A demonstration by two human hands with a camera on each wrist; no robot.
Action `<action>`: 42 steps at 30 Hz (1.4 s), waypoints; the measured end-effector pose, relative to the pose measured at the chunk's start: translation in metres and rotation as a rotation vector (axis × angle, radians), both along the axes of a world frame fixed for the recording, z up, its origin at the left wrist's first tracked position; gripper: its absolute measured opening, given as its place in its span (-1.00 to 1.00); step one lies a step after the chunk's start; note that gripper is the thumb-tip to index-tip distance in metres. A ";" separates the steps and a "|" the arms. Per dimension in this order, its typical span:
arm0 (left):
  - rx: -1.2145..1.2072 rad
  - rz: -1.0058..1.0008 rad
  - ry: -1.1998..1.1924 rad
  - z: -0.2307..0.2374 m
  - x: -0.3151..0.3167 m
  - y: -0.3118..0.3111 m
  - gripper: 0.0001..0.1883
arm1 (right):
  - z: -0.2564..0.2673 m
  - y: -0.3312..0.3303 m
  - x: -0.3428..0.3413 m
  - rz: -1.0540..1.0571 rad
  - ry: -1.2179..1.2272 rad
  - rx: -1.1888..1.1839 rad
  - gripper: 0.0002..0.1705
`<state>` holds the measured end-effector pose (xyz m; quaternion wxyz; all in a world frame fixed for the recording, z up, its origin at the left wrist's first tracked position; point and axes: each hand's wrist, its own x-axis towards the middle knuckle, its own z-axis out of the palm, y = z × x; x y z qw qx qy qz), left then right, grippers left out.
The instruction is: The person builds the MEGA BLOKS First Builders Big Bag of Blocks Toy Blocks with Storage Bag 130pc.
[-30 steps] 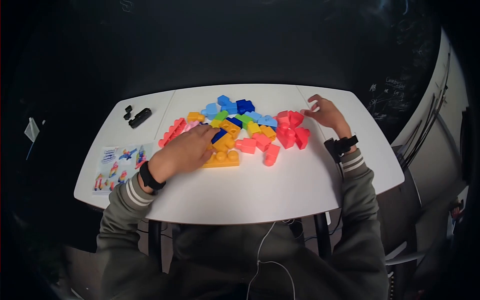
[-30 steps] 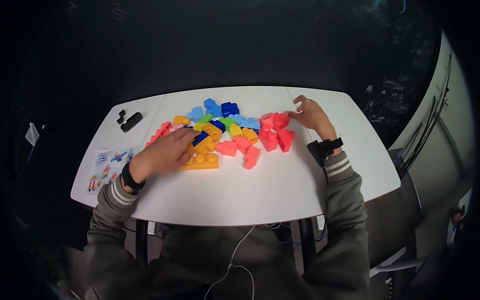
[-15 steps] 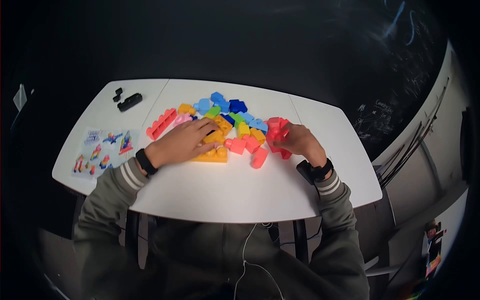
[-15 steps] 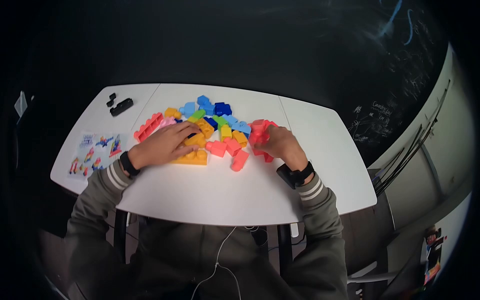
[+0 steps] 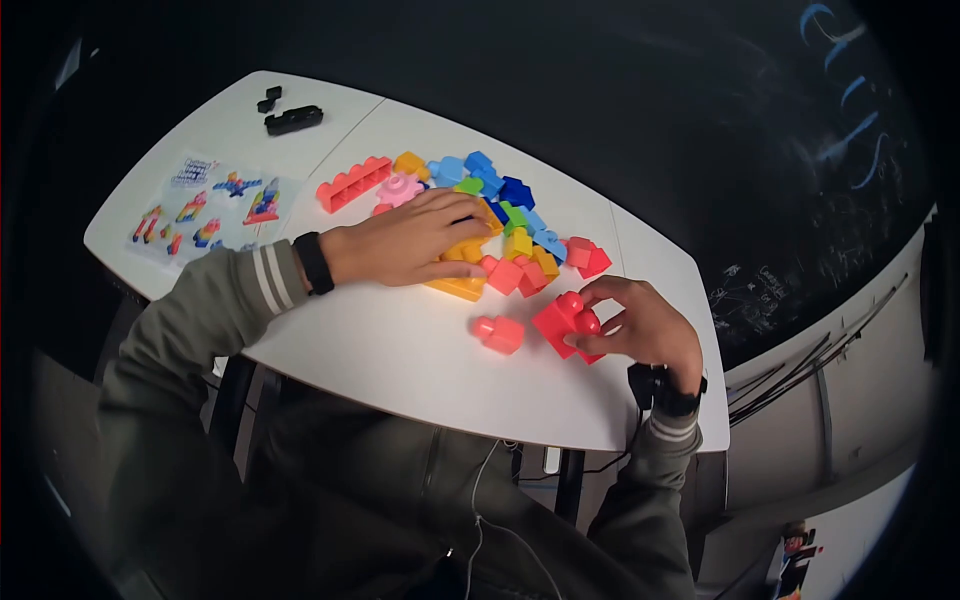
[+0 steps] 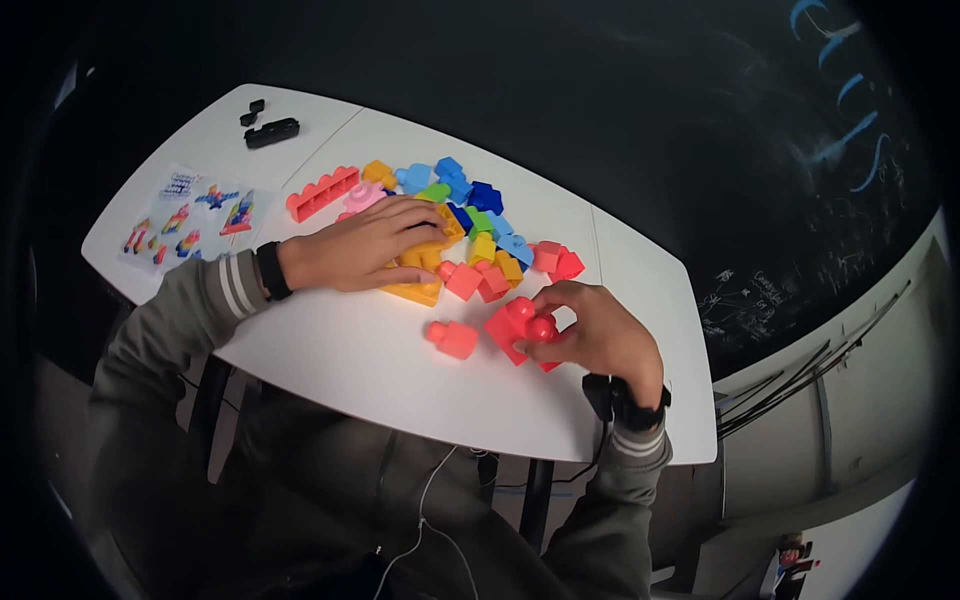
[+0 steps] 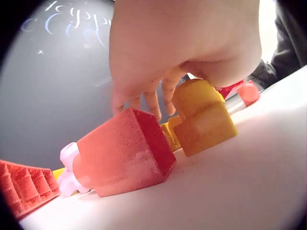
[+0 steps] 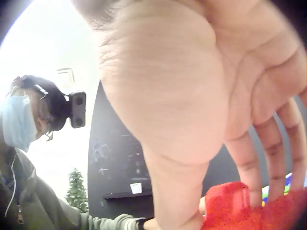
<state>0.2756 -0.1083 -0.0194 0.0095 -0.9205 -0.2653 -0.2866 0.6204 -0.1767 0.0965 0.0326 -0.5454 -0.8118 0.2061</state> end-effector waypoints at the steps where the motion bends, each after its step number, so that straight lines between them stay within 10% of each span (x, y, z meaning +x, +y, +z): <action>1: -0.008 0.007 -0.004 0.004 0.003 -0.004 -0.43 | 0.001 -0.008 -0.008 0.007 -0.004 -0.008 -0.41; 11: -0.244 -0.384 -0.030 0.044 0.018 -0.056 0.04 | -0.025 -0.027 -0.056 0.228 0.172 0.357 -0.40; 34: -0.219 -0.058 0.037 0.013 0.012 -0.025 -0.50 | -0.040 -0.010 -0.040 0.281 0.051 -0.014 -0.48; 42: -0.320 -0.313 -0.120 0.028 0.024 -0.047 -0.59 | -0.046 -0.010 -0.043 0.257 0.088 0.060 -0.39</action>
